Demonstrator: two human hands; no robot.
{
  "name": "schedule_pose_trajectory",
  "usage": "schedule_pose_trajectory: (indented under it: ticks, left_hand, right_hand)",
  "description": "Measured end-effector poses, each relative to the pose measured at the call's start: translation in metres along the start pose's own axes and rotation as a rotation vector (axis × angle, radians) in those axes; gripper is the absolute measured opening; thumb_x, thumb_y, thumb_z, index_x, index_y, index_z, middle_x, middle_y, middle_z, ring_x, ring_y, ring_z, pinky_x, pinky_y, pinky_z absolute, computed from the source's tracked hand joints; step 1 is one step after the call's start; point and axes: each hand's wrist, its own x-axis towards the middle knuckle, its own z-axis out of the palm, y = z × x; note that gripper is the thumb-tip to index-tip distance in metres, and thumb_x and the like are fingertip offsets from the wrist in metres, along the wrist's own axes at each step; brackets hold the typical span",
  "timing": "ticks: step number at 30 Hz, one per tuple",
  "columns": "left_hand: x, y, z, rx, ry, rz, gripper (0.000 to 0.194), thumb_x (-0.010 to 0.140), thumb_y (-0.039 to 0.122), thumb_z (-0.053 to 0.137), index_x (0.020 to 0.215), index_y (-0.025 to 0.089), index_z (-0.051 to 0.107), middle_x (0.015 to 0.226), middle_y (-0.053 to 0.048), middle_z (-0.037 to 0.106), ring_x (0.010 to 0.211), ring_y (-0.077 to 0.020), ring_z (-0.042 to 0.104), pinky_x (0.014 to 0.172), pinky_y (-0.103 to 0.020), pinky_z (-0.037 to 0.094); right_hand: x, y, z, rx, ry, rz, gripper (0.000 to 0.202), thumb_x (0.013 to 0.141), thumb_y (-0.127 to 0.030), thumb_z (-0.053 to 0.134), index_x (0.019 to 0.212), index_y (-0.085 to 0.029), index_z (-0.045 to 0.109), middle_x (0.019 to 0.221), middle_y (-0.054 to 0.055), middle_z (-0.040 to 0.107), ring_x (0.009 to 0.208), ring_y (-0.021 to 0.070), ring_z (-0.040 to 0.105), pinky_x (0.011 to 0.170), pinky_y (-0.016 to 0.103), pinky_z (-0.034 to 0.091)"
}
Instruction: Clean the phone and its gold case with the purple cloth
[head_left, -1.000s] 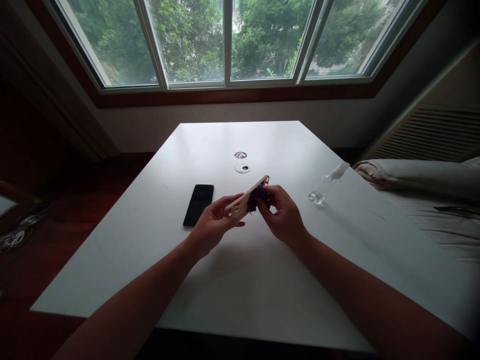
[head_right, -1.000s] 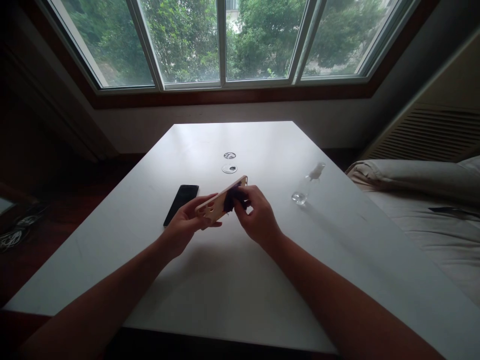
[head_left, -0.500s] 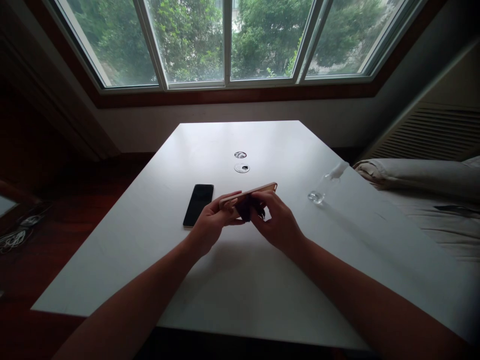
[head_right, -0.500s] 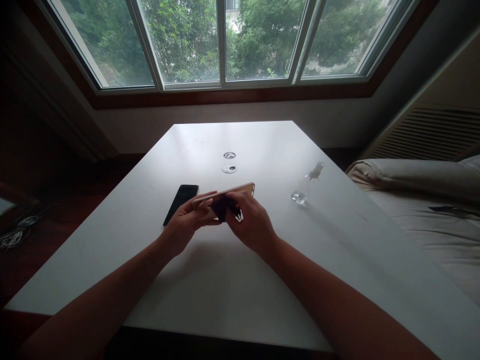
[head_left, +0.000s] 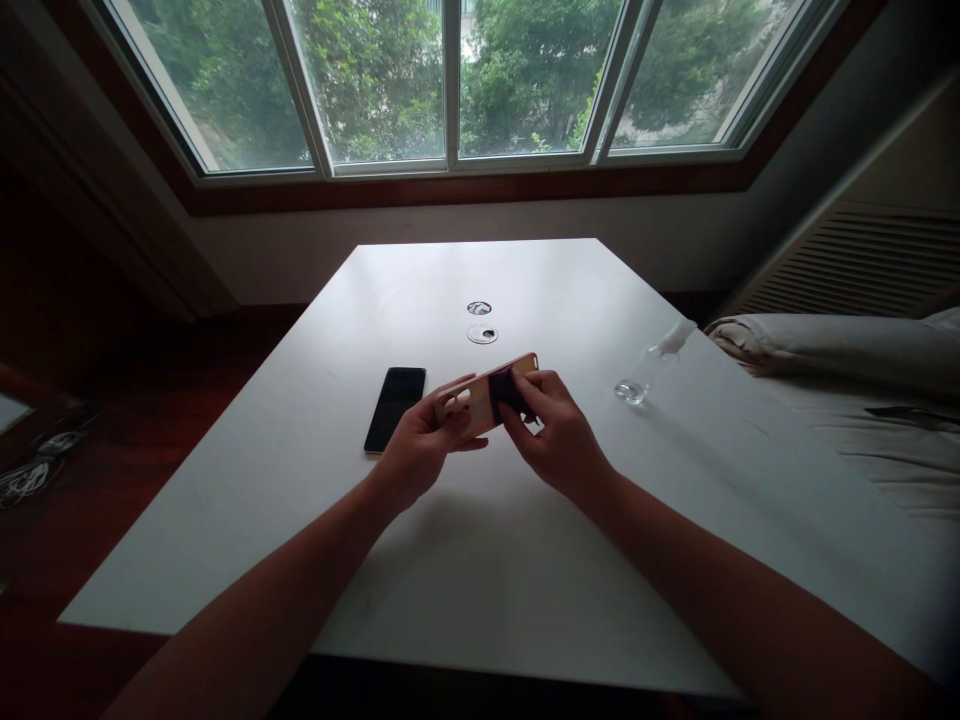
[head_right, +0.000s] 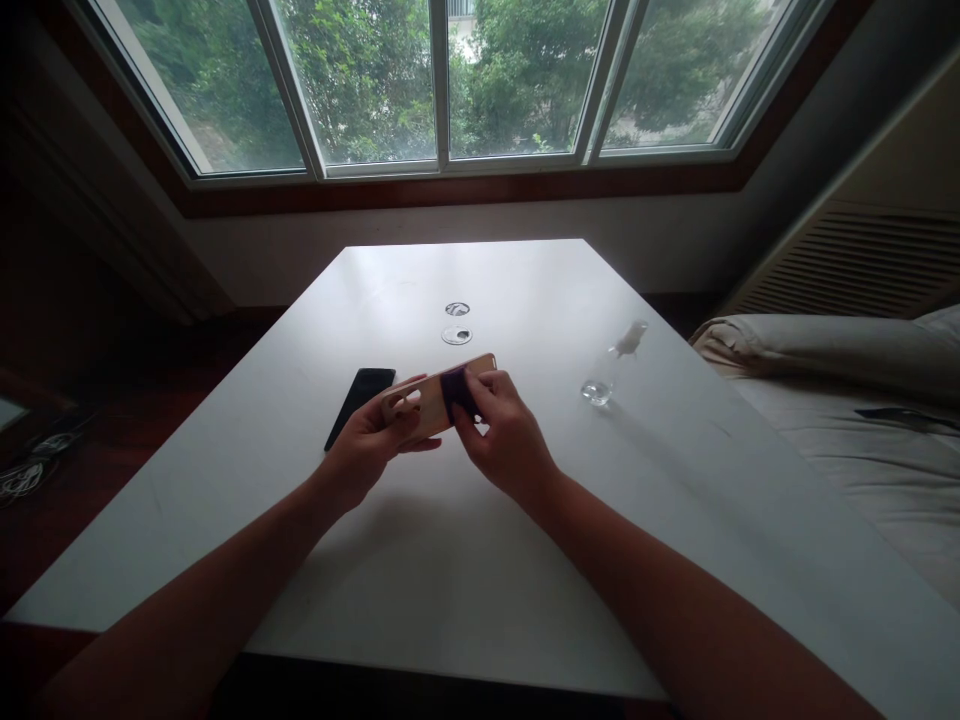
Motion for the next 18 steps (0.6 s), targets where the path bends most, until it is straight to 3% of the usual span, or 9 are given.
schedule_pose_trajectory:
  ticks: [7, 14, 18]
  left_hand:
    - [0.0010, -0.0022, 0.0003, -0.014, -0.033, -0.016, 0.049, 0.088, 0.035, 0.075, 0.136, 0.025, 0.065, 0.133, -0.009, 0.066, 0.121, -0.0341, 0.064, 0.095, -0.053, 0.060]
    - [0.0011, -0.0075, -0.0003, 0.006, -0.039, 0.012, 0.053, 0.087, 0.034, 0.076, 0.137, 0.025, 0.064, 0.133, -0.009, 0.066, 0.123, -0.0350, 0.063, 0.096, -0.053, 0.060]
    - [0.0000, -0.0102, -0.0004, 0.029, -0.057, 0.010, 0.054, 0.087, 0.035, 0.076, 0.138, 0.024, 0.064, 0.135, -0.010, 0.065, 0.124, -0.0367, 0.062, 0.096, -0.055, 0.059]
  right_hand:
    - [-0.0027, -0.0079, -0.0003, 0.035, -0.128, -0.103, 0.041, 0.099, -0.021, 0.055, 0.140, -0.025, 0.059, 0.115, 0.011, 0.062, 0.099, 0.0243, 0.064, 0.081, 0.039, 0.059]
    - [-0.0011, -0.0015, 0.0016, -0.163, -0.096, 0.119, 0.053, 0.094, -0.022, 0.053, 0.146, -0.011, 0.050, 0.117, 0.017, 0.063, 0.093, 0.0285, 0.065, 0.078, 0.043, 0.059]
    - [0.0003, -0.0003, 0.0002, -0.158, -0.124, 0.169, 0.050, 0.092, -0.022, 0.054, 0.141, -0.011, 0.053, 0.119, 0.018, 0.063, 0.096, 0.0302, 0.065, 0.080, 0.043, 0.058]
